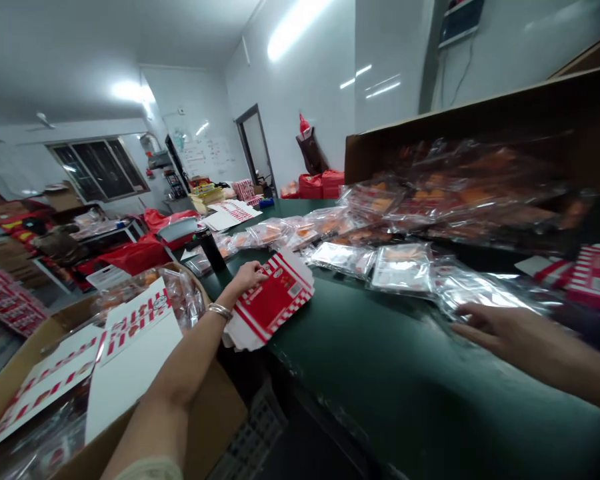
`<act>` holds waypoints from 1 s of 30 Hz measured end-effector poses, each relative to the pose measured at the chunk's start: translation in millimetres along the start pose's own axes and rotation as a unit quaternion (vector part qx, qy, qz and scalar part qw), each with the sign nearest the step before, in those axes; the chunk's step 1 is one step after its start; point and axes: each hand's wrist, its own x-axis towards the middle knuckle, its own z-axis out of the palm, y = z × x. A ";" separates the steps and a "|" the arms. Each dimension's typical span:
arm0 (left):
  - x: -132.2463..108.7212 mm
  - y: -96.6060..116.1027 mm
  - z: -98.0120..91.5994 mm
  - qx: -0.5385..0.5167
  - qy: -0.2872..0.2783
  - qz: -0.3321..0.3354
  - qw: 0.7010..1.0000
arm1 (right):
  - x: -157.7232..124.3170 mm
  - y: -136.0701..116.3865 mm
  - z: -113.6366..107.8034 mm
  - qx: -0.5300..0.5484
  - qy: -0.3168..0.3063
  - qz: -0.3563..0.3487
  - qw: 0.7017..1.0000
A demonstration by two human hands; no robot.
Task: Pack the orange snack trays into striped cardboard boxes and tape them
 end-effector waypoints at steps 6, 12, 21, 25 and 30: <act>-75.3 35.3 93.6 -0.233 -0.076 0.079 0.966 | -31.7 -61.1 56.0 0.331 -0.087 -0.006 0.940; -73.9 49.3 172.0 -0.282 -0.099 0.030 0.954 | -28.4 -46.2 74.0 0.294 -0.031 0.090 0.951; -85.9 40.9 124.6 -0.206 -0.044 0.052 0.976 | -25.9 -37.3 70.2 0.261 -0.109 0.095 0.954; -136.5 47.3 157.6 -0.269 -0.060 0.099 0.956 | -59.8 -54.7 56.2 0.351 -0.101 0.043 0.930; -182.9 57.5 177.4 -0.293 0.001 0.120 0.949 | -99.4 -52.3 9.4 0.283 -0.153 -0.021 0.947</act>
